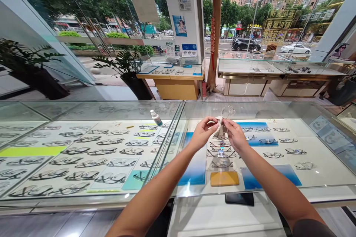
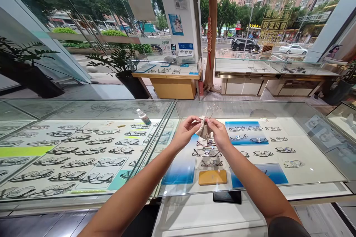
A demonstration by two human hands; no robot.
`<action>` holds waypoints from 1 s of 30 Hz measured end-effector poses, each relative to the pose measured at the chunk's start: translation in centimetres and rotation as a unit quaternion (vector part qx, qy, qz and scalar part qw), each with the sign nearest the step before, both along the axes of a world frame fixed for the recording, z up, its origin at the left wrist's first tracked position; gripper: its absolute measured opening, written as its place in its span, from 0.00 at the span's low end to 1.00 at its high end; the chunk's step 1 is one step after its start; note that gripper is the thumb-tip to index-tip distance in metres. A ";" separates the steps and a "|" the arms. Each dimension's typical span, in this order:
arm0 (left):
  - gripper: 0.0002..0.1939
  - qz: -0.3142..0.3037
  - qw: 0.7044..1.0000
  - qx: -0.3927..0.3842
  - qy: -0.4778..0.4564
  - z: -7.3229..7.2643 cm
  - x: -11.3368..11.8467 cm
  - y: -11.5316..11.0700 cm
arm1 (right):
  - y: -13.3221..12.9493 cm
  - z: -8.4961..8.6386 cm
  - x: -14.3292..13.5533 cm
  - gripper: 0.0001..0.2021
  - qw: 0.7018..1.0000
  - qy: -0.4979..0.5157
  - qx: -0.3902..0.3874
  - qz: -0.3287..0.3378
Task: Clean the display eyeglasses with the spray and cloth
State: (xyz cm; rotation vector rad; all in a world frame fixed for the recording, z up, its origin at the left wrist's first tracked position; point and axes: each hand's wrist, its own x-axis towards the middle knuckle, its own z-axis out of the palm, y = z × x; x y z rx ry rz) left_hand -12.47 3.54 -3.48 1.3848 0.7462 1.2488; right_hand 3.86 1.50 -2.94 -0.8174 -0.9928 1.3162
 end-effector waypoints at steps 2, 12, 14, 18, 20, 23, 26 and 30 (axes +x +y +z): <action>0.26 -0.001 1.000 -0.003 -0.020 -0.1 0.3 -0.2 | -0.1 0.0 -0.1 0.17 1.000 -0.005 0.007 -0.003; 0.27 -0.022 1.000 -0.003 -0.008 -0.1 0.7 -0.5 | -0.2 0.2 0.1 0.19 1.000 0.007 -0.001 -0.012; 0.27 -0.036 0.999 -0.020 -0.014 0.0 0.7 -0.5 | -0.3 0.3 0.1 0.19 1.000 0.001 0.002 -0.009; 0.26 -0.042 0.996 -0.067 -0.032 0.0 0.8 -0.5 | -0.3 0.2 0.0 0.19 1.000 -0.017 0.018 -0.014; 0.27 -0.038 0.995 -0.089 -0.035 -0.2 1.0 -0.5 | -0.4 0.1 0.0 0.20 0.999 -0.026 0.022 -0.016; 0.32 -0.046 0.991 -0.111 -0.053 -0.6 1.3 -0.5 | -0.5 0.1 -0.1 0.20 0.999 -0.027 0.019 -0.006; 0.37 -0.076 0.986 -0.137 -0.053 -0.7 1.4 -0.7 | -0.5 0.3 0.0 0.19 1.000 -0.016 0.009 -0.001; 0.33 -0.144 0.984 -0.108 0.007 0.1 1.1 -0.9 | -0.6 0.6 0.0 0.20 1.000 0.003 0.000 -0.003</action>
